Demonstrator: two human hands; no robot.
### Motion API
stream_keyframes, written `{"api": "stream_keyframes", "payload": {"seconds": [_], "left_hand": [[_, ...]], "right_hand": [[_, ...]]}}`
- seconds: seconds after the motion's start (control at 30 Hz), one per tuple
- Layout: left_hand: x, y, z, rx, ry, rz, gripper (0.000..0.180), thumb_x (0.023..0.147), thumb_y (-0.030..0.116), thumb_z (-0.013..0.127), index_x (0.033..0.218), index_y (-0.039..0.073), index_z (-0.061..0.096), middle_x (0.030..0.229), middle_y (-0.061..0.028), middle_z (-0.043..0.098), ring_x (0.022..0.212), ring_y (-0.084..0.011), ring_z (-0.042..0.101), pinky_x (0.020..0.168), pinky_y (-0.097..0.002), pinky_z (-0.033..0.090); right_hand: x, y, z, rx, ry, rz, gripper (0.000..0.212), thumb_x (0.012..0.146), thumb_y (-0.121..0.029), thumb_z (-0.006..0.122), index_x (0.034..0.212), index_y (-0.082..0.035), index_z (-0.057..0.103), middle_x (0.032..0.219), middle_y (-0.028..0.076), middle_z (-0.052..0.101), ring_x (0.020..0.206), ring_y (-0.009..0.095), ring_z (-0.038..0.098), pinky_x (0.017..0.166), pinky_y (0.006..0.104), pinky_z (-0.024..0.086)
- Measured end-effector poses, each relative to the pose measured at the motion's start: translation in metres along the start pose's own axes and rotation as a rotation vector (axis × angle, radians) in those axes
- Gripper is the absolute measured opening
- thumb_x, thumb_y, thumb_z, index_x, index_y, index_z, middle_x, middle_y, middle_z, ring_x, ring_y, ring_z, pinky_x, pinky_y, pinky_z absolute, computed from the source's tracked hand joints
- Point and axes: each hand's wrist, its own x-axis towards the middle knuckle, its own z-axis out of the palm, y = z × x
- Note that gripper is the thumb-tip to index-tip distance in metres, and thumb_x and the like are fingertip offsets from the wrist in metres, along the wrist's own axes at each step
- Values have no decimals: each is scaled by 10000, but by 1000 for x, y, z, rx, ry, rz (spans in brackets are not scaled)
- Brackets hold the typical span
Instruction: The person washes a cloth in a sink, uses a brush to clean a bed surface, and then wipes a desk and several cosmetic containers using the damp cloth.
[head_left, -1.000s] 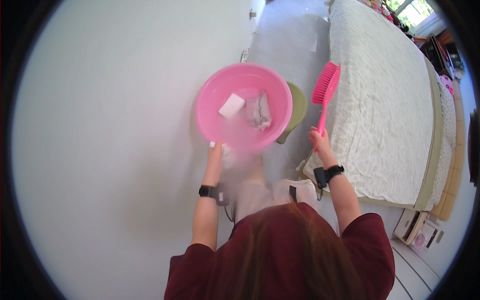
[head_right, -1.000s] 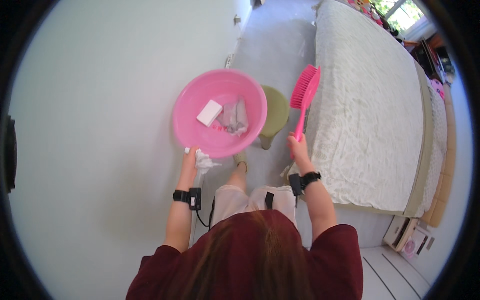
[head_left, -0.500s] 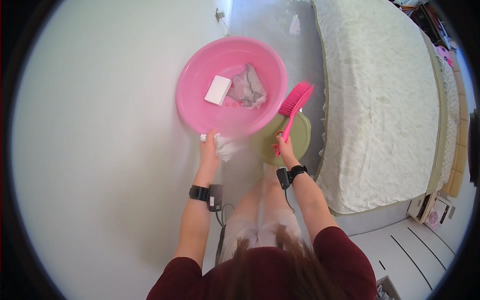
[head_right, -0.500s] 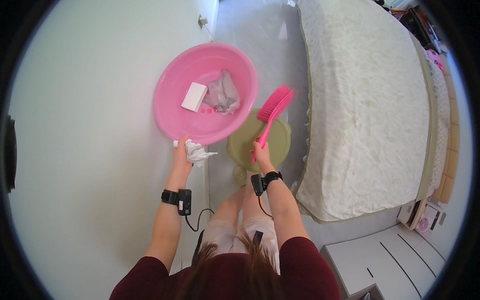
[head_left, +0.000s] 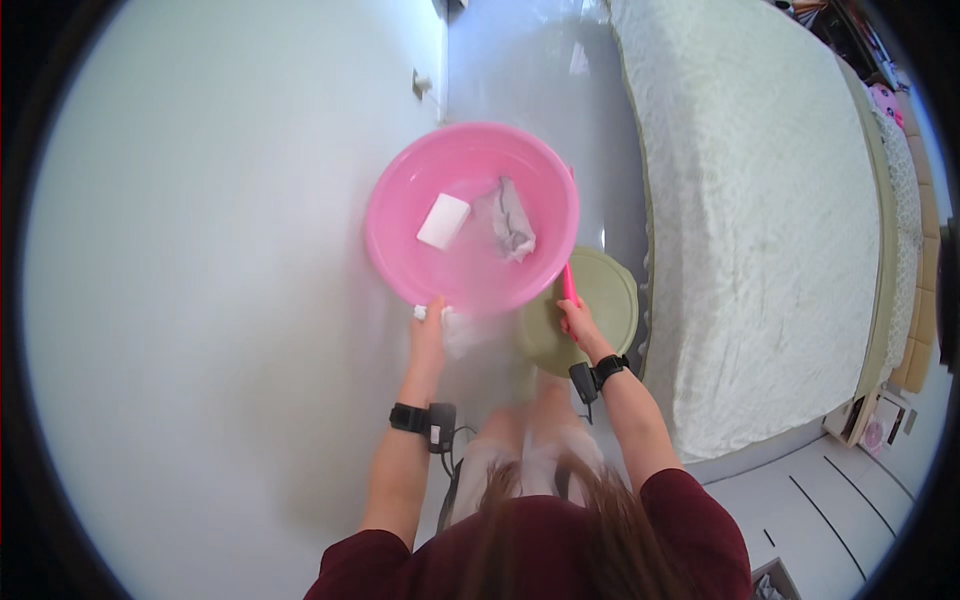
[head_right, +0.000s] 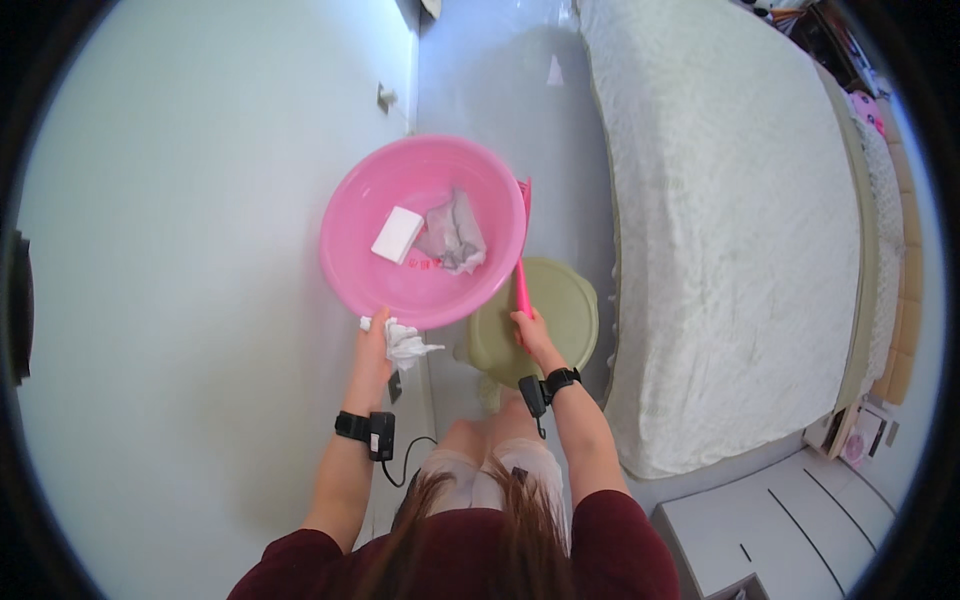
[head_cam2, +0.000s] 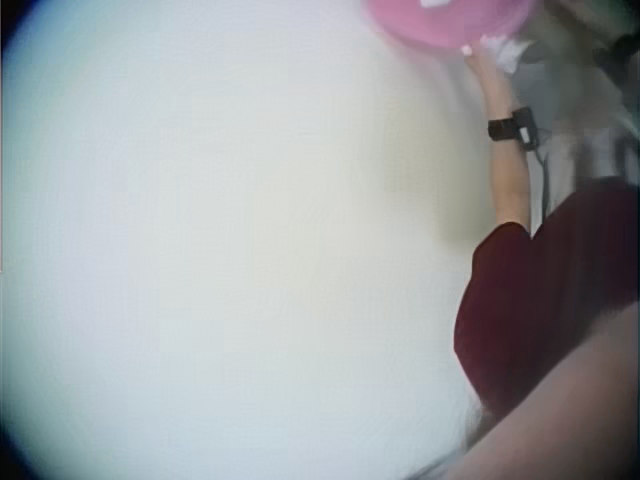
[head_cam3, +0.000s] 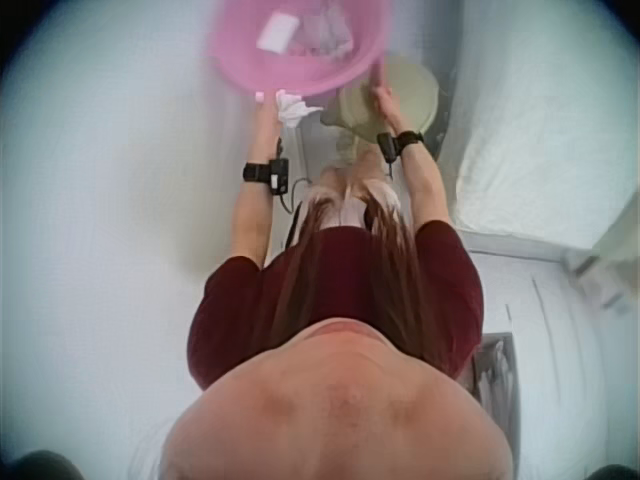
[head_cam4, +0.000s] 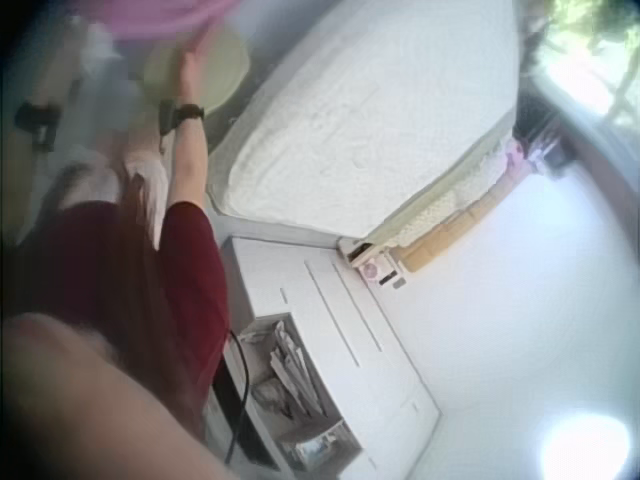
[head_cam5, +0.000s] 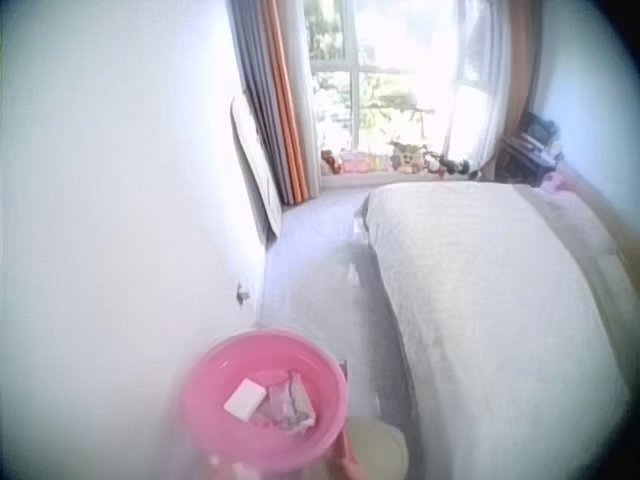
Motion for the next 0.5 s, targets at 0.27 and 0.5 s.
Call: {"api": "stream_keyframes", "payload": {"seconds": [0.27, 0.5], "left_hand": [[58, -38, -41, -158, -97, 43, 238, 852, 202, 582, 955, 0, 510, 806, -81, 562, 649, -219, 616, 548, -365, 528], [95, -55, -57, -178, -133, 59, 266, 841, 194, 592, 976, -20, 509, 814, -86, 568, 650, -220, 617, 542, -361, 525]], "right_hand": [[19, 2, 22, -48, 55, -121, 201, 847, -232, 523, 911, -65, 433, 548, 52, 472, 355, 167, 415, 359, 288, 348], [49, 2, 33, -67, -13, -189, 233, 873, -261, 514, 971, -77, 410, 531, 42, 467, 386, 159, 450, 369, 294, 356]]}}
